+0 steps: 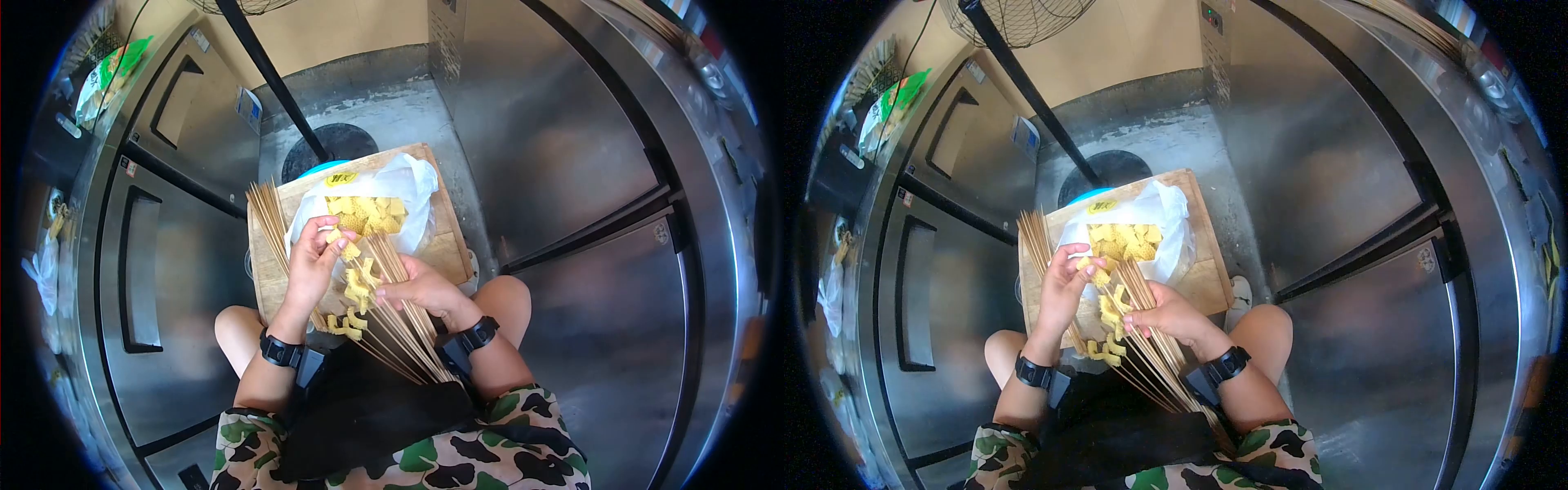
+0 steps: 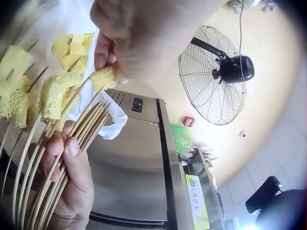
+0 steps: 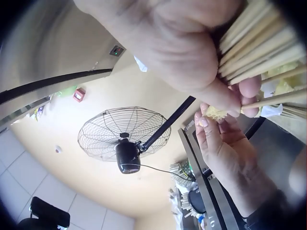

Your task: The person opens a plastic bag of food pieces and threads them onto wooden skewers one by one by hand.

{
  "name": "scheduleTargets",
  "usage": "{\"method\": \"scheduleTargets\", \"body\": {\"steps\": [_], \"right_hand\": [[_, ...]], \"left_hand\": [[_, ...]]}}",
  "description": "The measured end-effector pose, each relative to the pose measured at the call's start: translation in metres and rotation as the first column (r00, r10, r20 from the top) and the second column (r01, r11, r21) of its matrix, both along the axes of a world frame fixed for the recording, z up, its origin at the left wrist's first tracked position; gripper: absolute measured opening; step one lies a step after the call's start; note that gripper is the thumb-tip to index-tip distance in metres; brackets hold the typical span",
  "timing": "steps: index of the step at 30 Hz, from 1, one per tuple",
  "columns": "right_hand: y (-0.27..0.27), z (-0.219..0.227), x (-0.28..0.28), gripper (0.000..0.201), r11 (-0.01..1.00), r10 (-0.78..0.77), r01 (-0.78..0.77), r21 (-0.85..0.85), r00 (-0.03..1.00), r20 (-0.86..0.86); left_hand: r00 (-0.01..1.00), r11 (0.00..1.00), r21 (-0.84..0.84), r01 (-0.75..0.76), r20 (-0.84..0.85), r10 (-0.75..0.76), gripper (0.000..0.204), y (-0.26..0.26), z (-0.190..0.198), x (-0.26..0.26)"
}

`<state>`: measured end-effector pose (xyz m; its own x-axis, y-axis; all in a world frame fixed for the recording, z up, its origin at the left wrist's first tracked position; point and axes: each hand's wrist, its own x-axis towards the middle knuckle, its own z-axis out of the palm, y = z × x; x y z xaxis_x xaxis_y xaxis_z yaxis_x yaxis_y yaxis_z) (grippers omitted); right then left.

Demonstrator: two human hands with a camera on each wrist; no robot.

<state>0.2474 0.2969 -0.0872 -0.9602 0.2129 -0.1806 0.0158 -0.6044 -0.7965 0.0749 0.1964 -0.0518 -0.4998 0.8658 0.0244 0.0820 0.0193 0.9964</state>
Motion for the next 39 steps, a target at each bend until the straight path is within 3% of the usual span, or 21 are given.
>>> {"method": "scheduleTargets", "body": {"steps": [6,9,12,15,18,27,29,32,35,39], "right_hand": [[0.000,0.002,0.000,0.028,1.000,-0.023,0.023,0.000,0.999,0.024],[-0.001,0.003,0.001,0.030,0.999,-0.052,0.052,0.009,0.998,0.035],[-0.001,0.005,0.002,0.031,0.998,-0.057,0.056,0.036,0.998,0.027],[-0.002,0.009,0.004,0.030,0.998,-0.052,0.052,0.025,0.999,0.007],[-0.002,0.015,0.006,0.029,0.999,-0.034,0.034,0.008,0.999,-0.017],[-0.002,0.005,0.005,0.038,0.998,-0.059,0.059,0.010,0.998,-0.002],[-0.001,0.008,0.005,0.037,0.996,-0.085,0.085,-0.006,0.996,-0.004],[0.001,0.000,0.005,0.038,0.993,-0.061,0.056,0.100,0.997,0.041],[0.004,0.005,0.013,0.037,0.974,-0.154,0.138,0.179,0.985,0.075],[0.015,0.010,0.028,0.018,0.997,-0.057,0.057,-0.054,0.998,-0.002]], "left_hand": [[0.999,0.997,-0.073,0.031,0.022,-0.030,0.024,-0.002,0.010,0.008],[0.993,0.991,-0.125,0.043,-0.106,-0.057,0.021,-0.004,0.013,0.017],[0.998,0.997,-0.078,-0.024,0.061,0.029,0.019,-0.004,0.015,0.019],[0.963,0.978,-0.196,-0.073,0.242,0.121,0.021,-0.005,0.013,0.014],[0.926,0.969,-0.247,-0.016,0.363,0.108,0.022,-0.008,0.009,0.011],[0.837,0.945,-0.316,0.086,0.537,0.103,0.023,-0.013,-0.005,0.023],[0.847,0.939,-0.326,0.114,0.526,0.080,0.023,-0.014,-0.011,0.030],[0.878,0.933,-0.344,0.101,0.472,0.079,0.019,-0.011,-0.012,0.035],[0.935,0.909,-0.397,0.128,0.354,0.023,0.016,-0.008,-0.034,0.028],[0.970,0.813,-0.540,0.217,0.211,-0.119,0.018,-0.003,-0.048,0.013]]}}
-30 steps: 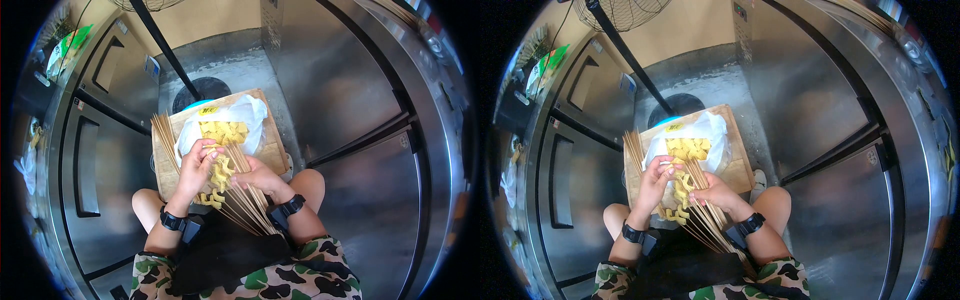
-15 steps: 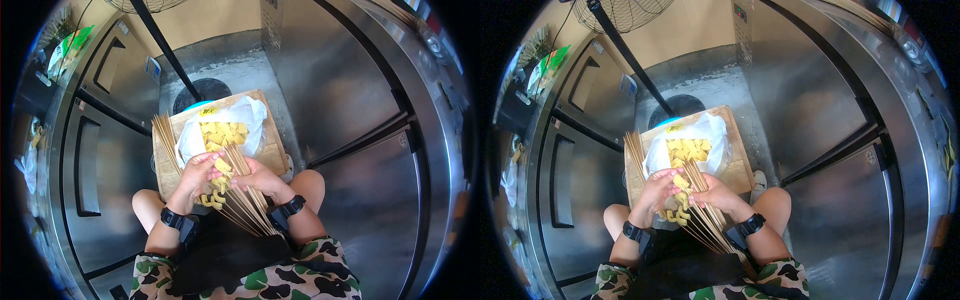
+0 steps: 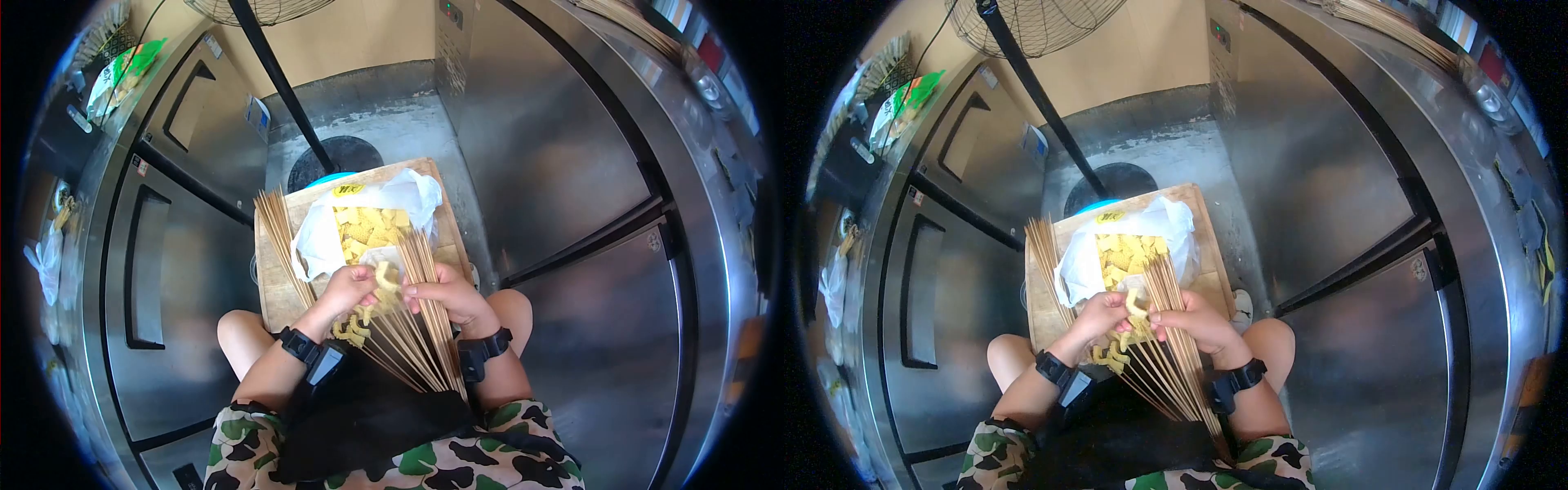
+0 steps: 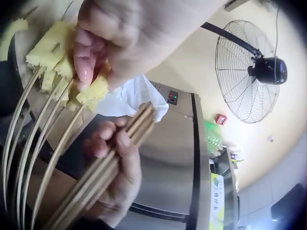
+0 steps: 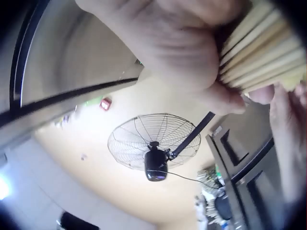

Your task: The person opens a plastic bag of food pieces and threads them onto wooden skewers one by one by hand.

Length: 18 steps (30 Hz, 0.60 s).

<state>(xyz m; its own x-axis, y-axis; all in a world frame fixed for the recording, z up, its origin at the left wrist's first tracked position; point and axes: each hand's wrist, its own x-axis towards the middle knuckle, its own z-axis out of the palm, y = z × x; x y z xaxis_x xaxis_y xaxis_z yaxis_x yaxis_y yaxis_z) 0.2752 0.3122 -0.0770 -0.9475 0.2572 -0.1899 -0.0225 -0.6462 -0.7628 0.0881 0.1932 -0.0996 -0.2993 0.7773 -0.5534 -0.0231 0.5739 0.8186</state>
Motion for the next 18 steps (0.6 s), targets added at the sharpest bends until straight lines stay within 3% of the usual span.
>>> {"method": "scheduleTargets", "body": {"steps": [3,5,7,8,11,12,15,18], "right_hand": [[-0.005,-0.004,-0.003,0.015,0.987,0.020,-0.017,-0.162,1.000,0.015],[-0.003,-0.013,-0.005,0.018,0.993,0.003,0.004,-0.116,0.998,0.063],[-0.002,-0.014,-0.005,0.018,0.996,-0.030,0.039,-0.077,0.993,0.111],[0.000,-0.016,-0.005,0.020,0.999,-0.002,0.008,-0.051,0.994,0.112],[-0.002,-0.016,-0.007,0.022,0.999,-0.019,0.023,-0.034,0.992,0.124],[-0.003,-0.019,-0.008,0.023,1.000,-0.010,0.013,-0.024,0.993,0.114],[-0.003,-0.025,-0.008,0.025,1.000,0.005,-0.005,-0.002,0.995,0.096],[-0.002,-0.022,-0.008,0.025,1.000,-0.011,0.010,0.004,0.996,0.091]], "left_hand": [[0.981,0.993,-0.086,0.086,-0.167,-0.100,0.021,0.010,0.018,-0.009],[0.941,0.994,-0.078,0.072,-0.326,-0.094,0.021,0.019,0.028,-0.023],[0.664,0.988,0.094,0.126,-0.748,-0.014,0.017,0.026,0.015,-0.044],[0.596,0.955,0.183,0.234,-0.803,0.007,0.014,0.032,0.012,-0.051],[0.405,0.855,0.052,0.516,-0.895,-0.189,0.014,0.042,0.002,-0.057],[0.362,0.856,-0.057,0.513,-0.890,-0.276,0.014,0.044,-0.003,-0.056],[0.215,0.837,-0.187,0.514,-0.917,-0.337,0.016,0.052,-0.010,-0.052],[0.191,0.823,-0.282,0.492,-0.888,-0.418,0.018,0.053,-0.005,-0.049]]}}
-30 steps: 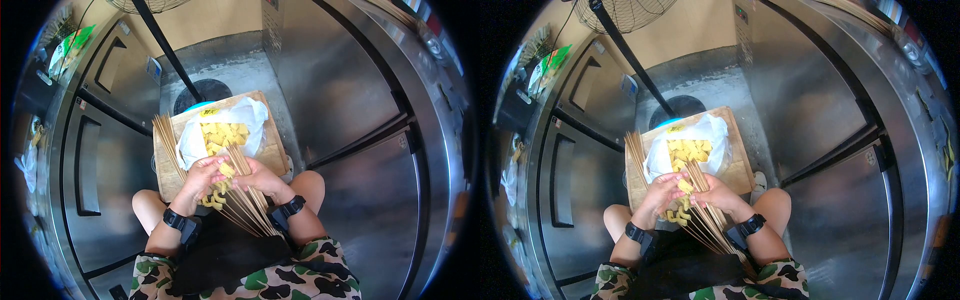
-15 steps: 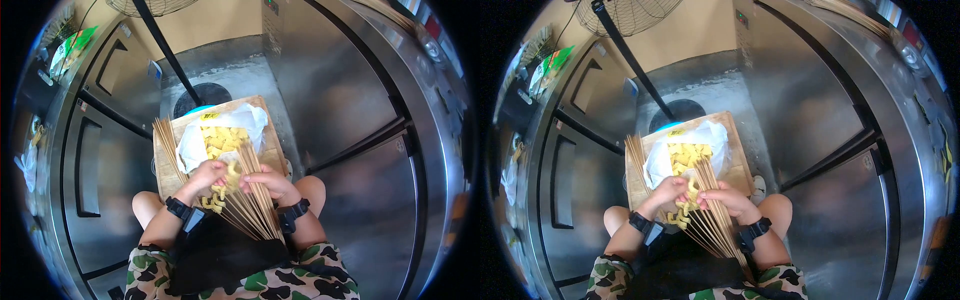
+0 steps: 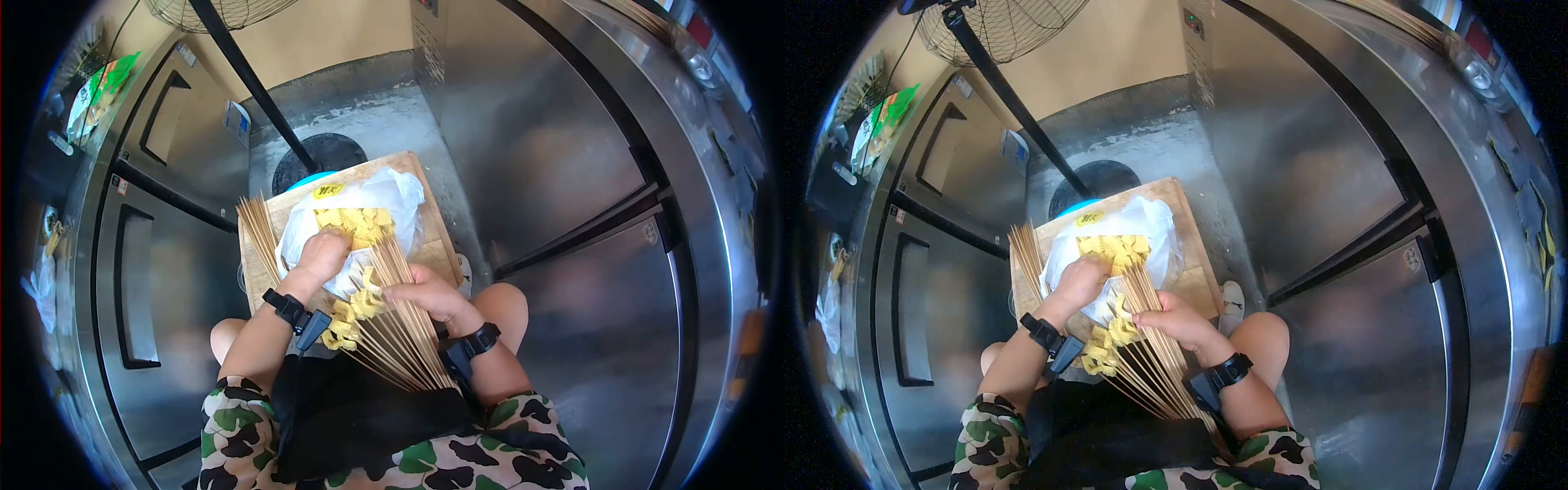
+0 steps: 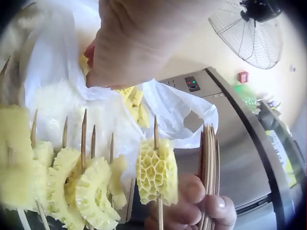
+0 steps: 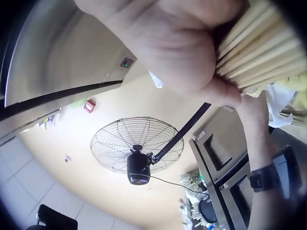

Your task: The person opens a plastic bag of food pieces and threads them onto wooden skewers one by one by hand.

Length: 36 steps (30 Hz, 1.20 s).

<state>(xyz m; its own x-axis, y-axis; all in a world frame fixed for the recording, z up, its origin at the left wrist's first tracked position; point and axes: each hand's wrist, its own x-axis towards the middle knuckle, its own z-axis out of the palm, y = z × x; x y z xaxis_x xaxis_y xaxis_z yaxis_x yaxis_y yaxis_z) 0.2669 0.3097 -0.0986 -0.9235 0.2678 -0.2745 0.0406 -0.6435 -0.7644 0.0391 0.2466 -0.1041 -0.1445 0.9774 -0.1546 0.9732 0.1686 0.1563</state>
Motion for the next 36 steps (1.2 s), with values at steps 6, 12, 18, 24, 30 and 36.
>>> {"method": "scheduleTargets", "body": {"steps": [6,12,18,24,30,36], "right_hand": [[-0.006,0.006,-0.008,0.020,0.994,-0.104,0.104,0.012,0.995,-0.011],[-0.007,0.003,-0.013,0.019,1.000,-0.025,0.025,-0.013,1.000,0.004],[-0.010,0.002,-0.016,0.019,1.000,0.019,-0.019,-0.015,1.000,-0.017],[-0.009,0.002,-0.017,0.021,1.000,0.020,-0.020,0.013,1.000,-0.018],[-0.010,0.004,-0.018,0.022,0.999,0.015,-0.015,0.034,1.000,-0.011],[-0.009,-0.001,-0.018,0.022,0.999,0.000,0.001,0.046,1.000,-0.018]], "left_hand": [[0.852,0.871,0.330,-0.363,0.495,0.167,0.007,-0.026,0.003,-0.010],[-0.261,0.782,-0.246,-0.572,0.959,0.110,0.020,-0.056,0.022,0.004],[-0.470,0.744,-0.298,-0.598,0.883,-0.024,0.018,-0.055,0.035,0.027],[-0.358,0.659,-0.259,-0.707,0.934,-0.016,0.023,-0.050,0.016,0.030],[-0.365,0.655,-0.260,-0.709,0.931,-0.025,0.021,-0.044,0.025,0.040],[-0.236,0.719,-0.185,-0.669,0.971,0.030,0.020,-0.048,0.039,0.048]]}}
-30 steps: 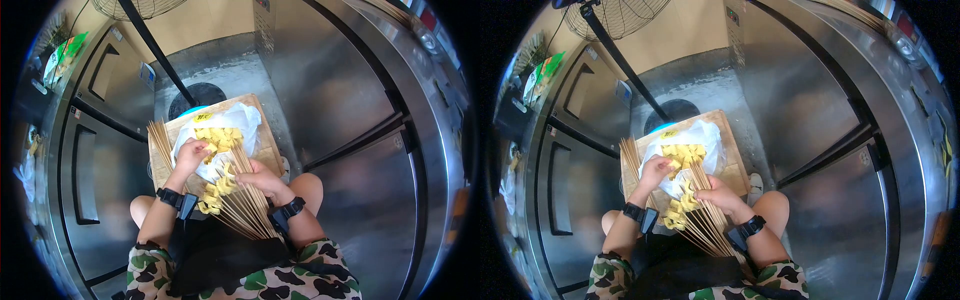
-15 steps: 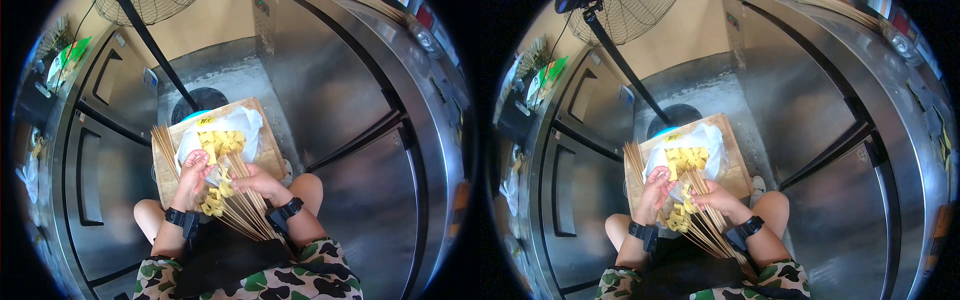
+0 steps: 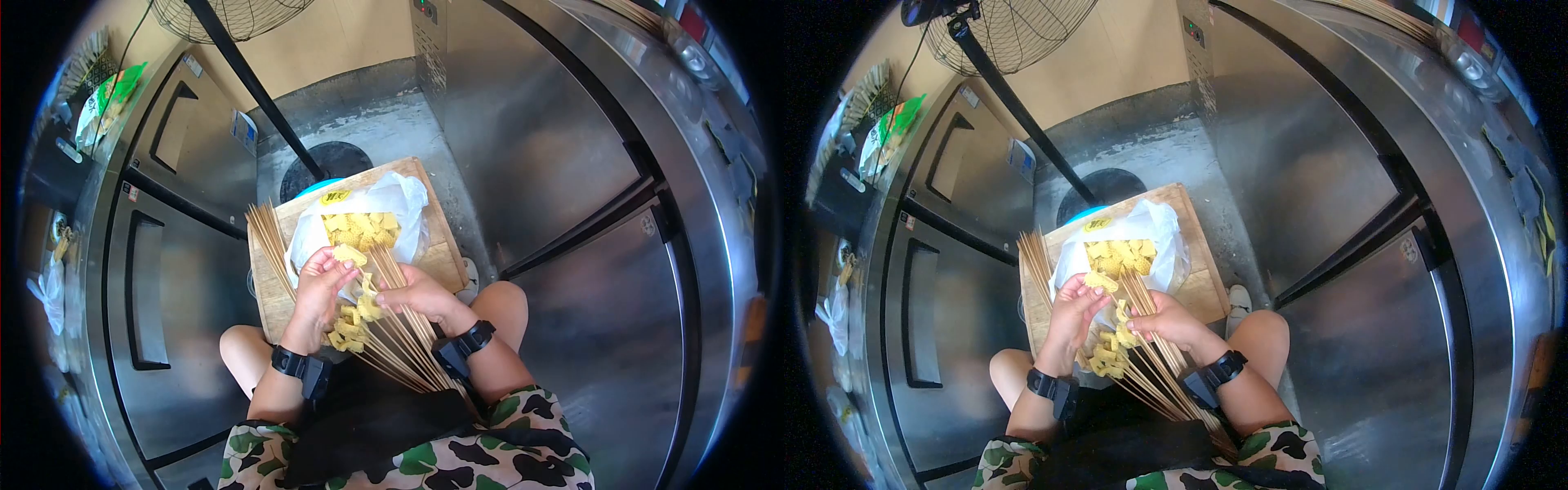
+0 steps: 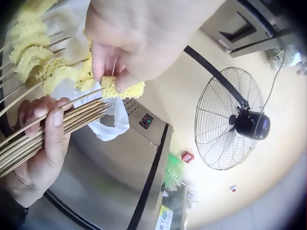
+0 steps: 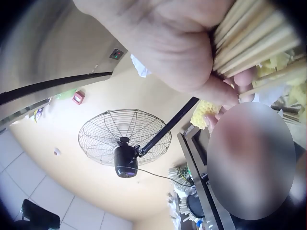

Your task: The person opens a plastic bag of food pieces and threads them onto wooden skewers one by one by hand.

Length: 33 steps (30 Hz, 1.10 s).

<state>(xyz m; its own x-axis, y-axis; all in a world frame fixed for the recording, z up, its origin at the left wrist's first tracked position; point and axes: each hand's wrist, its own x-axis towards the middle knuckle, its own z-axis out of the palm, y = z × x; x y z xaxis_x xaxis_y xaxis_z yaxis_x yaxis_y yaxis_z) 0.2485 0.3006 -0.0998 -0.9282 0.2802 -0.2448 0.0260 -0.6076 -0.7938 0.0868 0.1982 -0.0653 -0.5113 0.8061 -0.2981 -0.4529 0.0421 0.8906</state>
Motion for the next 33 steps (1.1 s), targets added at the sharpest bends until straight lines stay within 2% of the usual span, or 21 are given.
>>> {"method": "scheduleTargets", "body": {"steps": [8,11,14,17,20,26,29,32,33], "right_hand": [[-0.002,0.000,-0.001,0.021,0.999,-0.006,0.005,0.034,0.999,0.036],[-0.002,-0.002,-0.002,0.021,0.999,-0.002,0.001,0.042,1.000,0.028],[-0.004,0.000,-0.002,0.022,0.997,0.011,-0.012,0.070,1.000,0.014],[-0.005,0.000,-0.003,0.022,0.998,0.003,-0.004,0.057,1.000,0.021],[-0.004,0.000,-0.001,0.021,0.999,-0.012,0.012,0.052,1.000,-0.003],[-0.002,0.005,-0.001,0.030,0.998,-0.014,0.014,0.063,1.000,-0.007],[-0.006,-0.003,-0.001,0.037,0.988,-0.039,0.034,0.152,0.999,0.031],[-0.010,-0.001,0.002,0.031,0.965,-0.145,0.136,0.225,0.989,0.022],[-0.009,0.001,0.005,0.031,0.971,-0.109,0.104,0.215,0.994,0.009]], "left_hand": [[0.995,0.996,-0.074,0.047,-0.090,-0.054,0.011,-0.009,-0.004,0.013],[0.997,0.996,-0.091,-0.001,-0.073,-0.006,0.009,-0.009,-0.004,0.013],[0.980,0.997,-0.069,-0.043,-0.199,0.028,0.016,-0.004,0.002,0.010],[0.957,0.996,-0.084,-0.015,-0.291,-0.011,0.021,0.000,0.004,0.010],[0.993,0.978,-0.204,-0.038,-0.115,0.015,0.024,0.004,-0.002,0.008],[0.997,0.961,-0.269,0.058,0.071,-0.041,0.024,-0.004,-0.007,0.024],[0.997,0.961,-0.269,0.069,0.052,-0.057,0.024,-0.008,-0.021,0.025],[0.990,0.941,-0.314,0.126,-0.015,-0.137,0.021,-0.006,-0.028,0.024],[0.985,0.933,-0.330,0.144,-0.041,-0.167,0.019,-0.006,-0.032,0.021]]}}
